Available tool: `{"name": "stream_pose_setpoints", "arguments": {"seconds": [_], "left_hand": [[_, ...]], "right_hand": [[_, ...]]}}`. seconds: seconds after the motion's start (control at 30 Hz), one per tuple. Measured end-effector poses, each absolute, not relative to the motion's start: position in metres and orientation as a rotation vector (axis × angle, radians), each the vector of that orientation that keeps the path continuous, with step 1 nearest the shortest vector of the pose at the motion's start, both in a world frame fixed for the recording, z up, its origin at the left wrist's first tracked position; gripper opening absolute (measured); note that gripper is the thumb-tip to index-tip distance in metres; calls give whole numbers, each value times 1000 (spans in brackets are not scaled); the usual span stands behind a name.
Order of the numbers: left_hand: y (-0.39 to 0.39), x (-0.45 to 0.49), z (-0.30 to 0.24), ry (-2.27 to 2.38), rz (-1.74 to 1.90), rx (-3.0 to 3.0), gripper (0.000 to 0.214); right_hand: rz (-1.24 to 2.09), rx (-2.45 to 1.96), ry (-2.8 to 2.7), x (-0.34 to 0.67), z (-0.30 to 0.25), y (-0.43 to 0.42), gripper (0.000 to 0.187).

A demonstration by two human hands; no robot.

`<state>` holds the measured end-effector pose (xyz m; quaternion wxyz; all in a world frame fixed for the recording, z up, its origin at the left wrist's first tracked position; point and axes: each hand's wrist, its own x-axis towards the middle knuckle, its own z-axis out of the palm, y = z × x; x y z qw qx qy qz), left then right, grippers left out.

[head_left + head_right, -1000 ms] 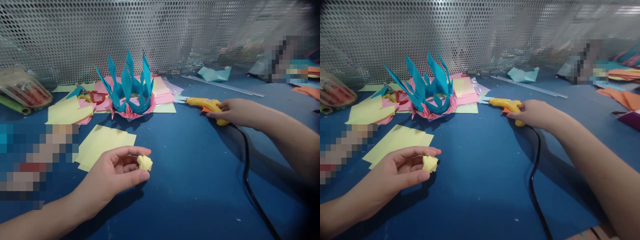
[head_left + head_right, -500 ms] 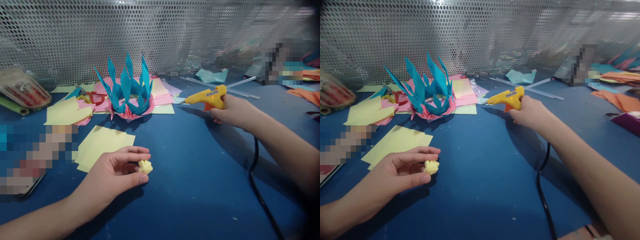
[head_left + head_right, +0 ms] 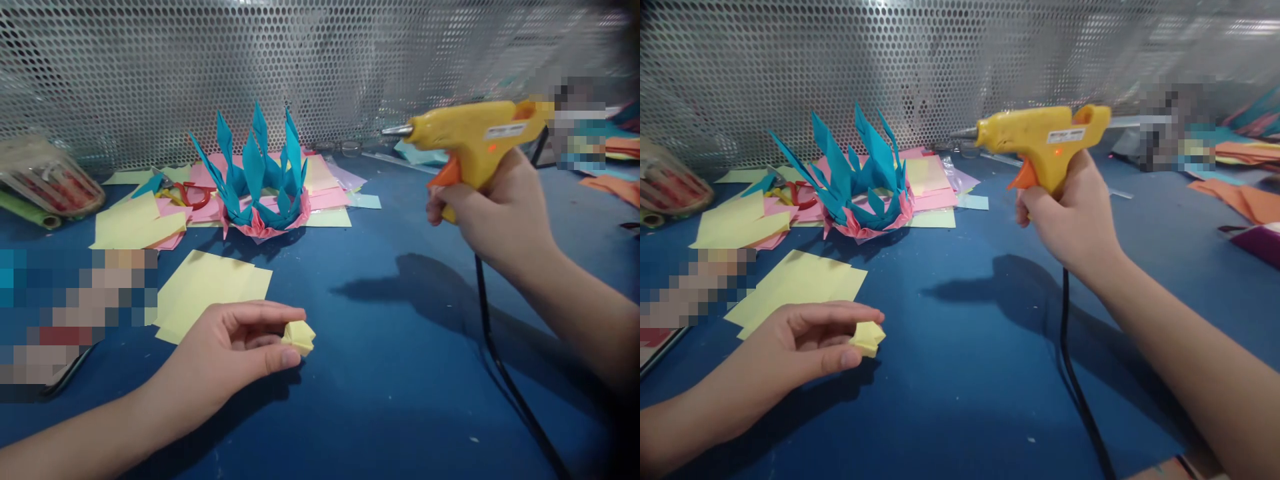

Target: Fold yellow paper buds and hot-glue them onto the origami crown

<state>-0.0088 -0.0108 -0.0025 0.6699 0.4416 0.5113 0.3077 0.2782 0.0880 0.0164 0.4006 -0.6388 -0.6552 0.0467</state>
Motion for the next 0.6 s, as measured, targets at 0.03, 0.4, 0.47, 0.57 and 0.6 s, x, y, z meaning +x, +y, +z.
{"name": "stream_pose_setpoints", "arguments": {"seconds": [0.03, 0.4, 0.47, 0.57, 0.6], "left_hand": [[-11, -9, -3, 1145, 703, 985, 26], [-14, -6, -2, 1138, 864, 1289, 17], [-15, -5, -2, 1115, 864, 1306, 19], [-16, -4, -2, 1128, 845, 1223, 21], [-16, -4, -2, 1139, 856, 1196, 21]], "right_hand": [[185, -1480, -1619, 276, 16, 86, 27], [558, -1061, -1902, 250, 11, 58, 5], [576, -1090, -1902, 245, 10, 53, 10], [494, -1163, -1898, 241, 7, 49, 24], [441, -1170, -1912, 239, 6, 48, 25]]}}
